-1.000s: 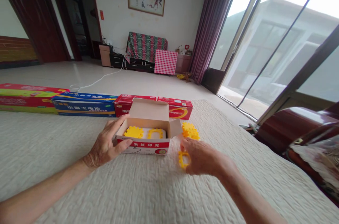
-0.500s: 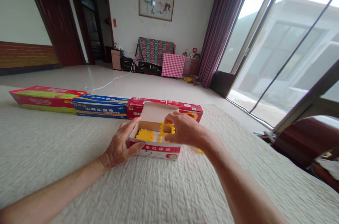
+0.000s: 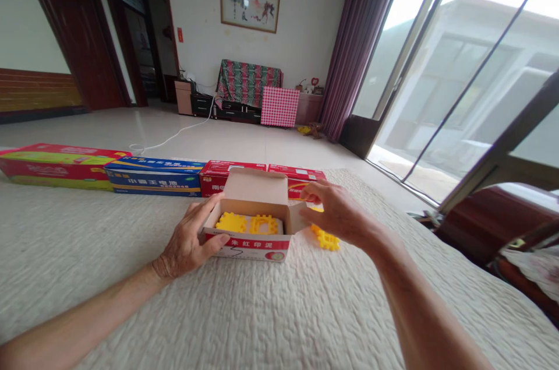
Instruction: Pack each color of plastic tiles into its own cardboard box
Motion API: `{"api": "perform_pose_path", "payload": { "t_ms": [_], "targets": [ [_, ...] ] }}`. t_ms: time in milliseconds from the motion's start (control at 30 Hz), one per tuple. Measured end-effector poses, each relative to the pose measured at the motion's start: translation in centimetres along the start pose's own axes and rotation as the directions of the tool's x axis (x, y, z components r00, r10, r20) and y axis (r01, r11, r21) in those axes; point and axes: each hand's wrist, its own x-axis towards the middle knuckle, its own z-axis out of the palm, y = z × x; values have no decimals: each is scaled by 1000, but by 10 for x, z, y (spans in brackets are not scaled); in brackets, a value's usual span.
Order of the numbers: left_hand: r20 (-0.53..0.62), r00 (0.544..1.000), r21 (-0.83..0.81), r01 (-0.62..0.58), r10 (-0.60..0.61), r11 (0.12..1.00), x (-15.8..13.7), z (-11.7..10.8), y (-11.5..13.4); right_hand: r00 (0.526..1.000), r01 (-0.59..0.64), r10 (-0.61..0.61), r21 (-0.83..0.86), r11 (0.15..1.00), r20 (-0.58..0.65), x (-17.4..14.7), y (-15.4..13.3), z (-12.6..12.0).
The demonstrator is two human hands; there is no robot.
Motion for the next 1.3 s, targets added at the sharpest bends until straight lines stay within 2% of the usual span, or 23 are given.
{"api": "perform_pose_path", "payload": {
  "t_ms": [67, 133, 200, 333, 467, 667, 800, 900, 1000, 1067, 1133, 1233, 1300],
  "targets": [
    [3, 1000, 3, 5, -5, 1000, 0, 0, 0, 997, -59, 60, -40, 997, 45, -11, 24, -3],
    [1, 1000, 4, 7, -7, 1000, -1, 0, -1, 982, -162, 170, -95, 982, 80, -22, 43, 0],
    [-4, 1000, 7, 3, -3, 1000, -1, 0, -1, 957, -277, 285, -135, 952, 51, -33, 53, 11],
    [2, 1000, 12, 8, -8, 1000, -1, -1, -1, 892, -452, 451, -150, 879, -43, -50, 51, 39],
    [12, 1000, 7, 21, -21, 1000, -1, -1, -1, 864, -501, 502, -153, 852, -37, -55, 40, 55],
    [14, 1000, -5, -4, 4, 1000, 0, -1, 0, 864, -497, 504, -181, 849, -7, -49, 42, 63],
    [6, 1000, -4, -8, 8, 1000, -1, -1, -1, 861, -495, 508, -214, 842, 6, -51, 38, 48],
    [4, 1000, -4, -12, 12, 1000, -1, -1, 0, 893, -433, 447, -180, 883, 43, -55, 21, 35],
    [-4, 1000, -5, -17, 17, 1000, 0, 0, 0, 910, -357, 372, -112, 927, 181, -61, 0, 33],
    [-8, 1000, -4, -18, 18, 1000, 0, 0, 0, 896, -324, 334, -83, 942, 292, -64, -9, 36],
    [-6, 1000, -2, -17, 17, 1000, 0, -1, 1, 888, -257, 246, -24, 966, 389, -66, -12, 37],
    [2, 1000, -3, -14, 14, 1000, 0, -1, 0, 873, -150, 111, 46, 988, 474, -66, -10, 34],
    [4, 1000, -4, -13, 13, 1000, 0, -1, 0, 862, -129, 100, 25, 991, 496, -66, -8, 34]
  ]
}}
